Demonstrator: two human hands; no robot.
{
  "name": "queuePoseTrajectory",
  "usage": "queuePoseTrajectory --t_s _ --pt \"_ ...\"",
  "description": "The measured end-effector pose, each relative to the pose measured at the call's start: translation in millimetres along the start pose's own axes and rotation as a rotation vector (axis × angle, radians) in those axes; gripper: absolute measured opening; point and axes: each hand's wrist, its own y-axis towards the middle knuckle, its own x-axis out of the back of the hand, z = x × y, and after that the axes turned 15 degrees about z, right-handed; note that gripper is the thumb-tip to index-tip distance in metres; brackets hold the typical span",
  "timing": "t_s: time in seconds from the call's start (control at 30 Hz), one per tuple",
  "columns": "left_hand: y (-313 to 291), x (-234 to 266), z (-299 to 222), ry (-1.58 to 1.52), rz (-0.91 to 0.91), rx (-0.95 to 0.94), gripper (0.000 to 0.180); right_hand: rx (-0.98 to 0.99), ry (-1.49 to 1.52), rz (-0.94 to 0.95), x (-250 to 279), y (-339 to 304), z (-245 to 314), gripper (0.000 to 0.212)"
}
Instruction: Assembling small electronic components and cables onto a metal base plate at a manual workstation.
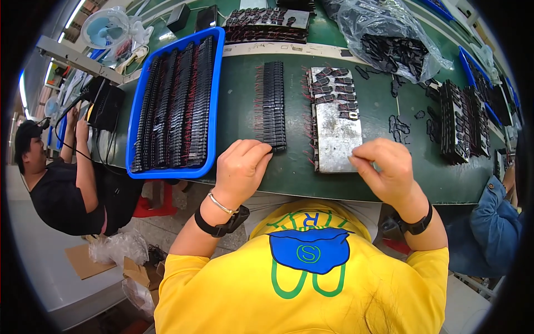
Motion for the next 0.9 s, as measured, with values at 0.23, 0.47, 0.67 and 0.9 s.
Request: queuePoseTrajectory --t_s 0.23,0.47,0.67,0.9 --pt "-6 2 -6 -0.034 -0.097 0.071 0.022 -0.117 -0.015 0.067 24 47 -33 0.017" --pt "-21 -2 -10 -0.095 -0.182 0.044 0.021 -0.173 -0.189 0.311 5 78 -64 0.021" --pt "-24 -6 -5 -0.129 -0.227 -0.009 0.020 -0.138 -0.263 0.344 -1 82 -69 0.020" --pt "-29 1 -10 -0.218 -0.240 -0.059 0.019 0.065 -0.192 0.287 -3 73 -38 0.023"
